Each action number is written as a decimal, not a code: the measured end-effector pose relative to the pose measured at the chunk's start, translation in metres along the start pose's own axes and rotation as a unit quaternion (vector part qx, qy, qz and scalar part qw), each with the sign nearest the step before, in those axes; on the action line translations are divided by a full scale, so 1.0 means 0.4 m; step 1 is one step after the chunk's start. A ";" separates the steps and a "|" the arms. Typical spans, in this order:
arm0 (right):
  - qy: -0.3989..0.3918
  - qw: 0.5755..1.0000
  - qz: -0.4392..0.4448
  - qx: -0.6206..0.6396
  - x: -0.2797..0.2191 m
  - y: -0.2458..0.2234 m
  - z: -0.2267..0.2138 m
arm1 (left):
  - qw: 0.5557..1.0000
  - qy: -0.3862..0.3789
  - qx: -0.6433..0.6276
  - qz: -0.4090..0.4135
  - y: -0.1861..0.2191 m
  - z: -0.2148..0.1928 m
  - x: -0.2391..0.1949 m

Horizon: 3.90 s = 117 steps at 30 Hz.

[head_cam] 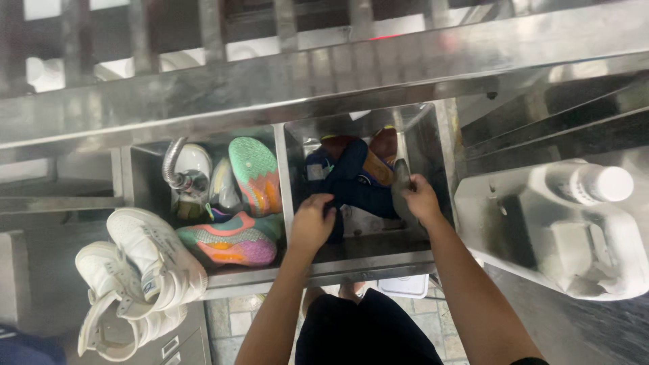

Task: The person washes several pairs of shoes and sandals in a stainless steel sink using a handheld sprayer. They then move the footwear to a metal grate and use a steam cleaner to sanitize the soles and uppers of each item.

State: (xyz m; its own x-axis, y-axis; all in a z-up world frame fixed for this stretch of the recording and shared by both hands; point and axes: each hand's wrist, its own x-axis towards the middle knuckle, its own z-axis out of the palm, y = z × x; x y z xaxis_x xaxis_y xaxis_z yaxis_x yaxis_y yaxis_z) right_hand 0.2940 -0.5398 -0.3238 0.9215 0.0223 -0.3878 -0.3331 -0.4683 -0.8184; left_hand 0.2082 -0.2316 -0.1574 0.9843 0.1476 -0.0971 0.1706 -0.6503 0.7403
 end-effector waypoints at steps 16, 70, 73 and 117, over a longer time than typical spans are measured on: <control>0.092 0.988 -0.007 0.125 -0.014 -0.146 -0.016 | 0.893 -0.261 0.352 0.097 -0.281 0.563 0.093; 0.010 0.757 0.242 0.607 -0.151 -0.198 0.025 | 0.978 -0.016 -0.098 -0.183 -0.157 0.238 0.103; -0.044 0.719 0.284 0.633 -0.159 -0.202 0.071 | 0.970 -0.067 -0.220 -0.079 -0.136 0.240 0.079; 0.101 0.897 -0.011 0.430 -0.525 -0.498 -0.156 | 0.783 -0.129 -0.565 -0.227 -0.105 -0.089 0.147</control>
State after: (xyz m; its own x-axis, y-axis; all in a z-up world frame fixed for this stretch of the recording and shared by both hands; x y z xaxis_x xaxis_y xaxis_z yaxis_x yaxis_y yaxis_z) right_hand 0.1794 -0.5061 -0.0528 0.9179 -0.1787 -0.3544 -0.2656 0.3870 -0.8830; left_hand 0.2572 -0.1691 -0.1705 0.8358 -0.0773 -0.5436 0.4989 0.5204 0.6930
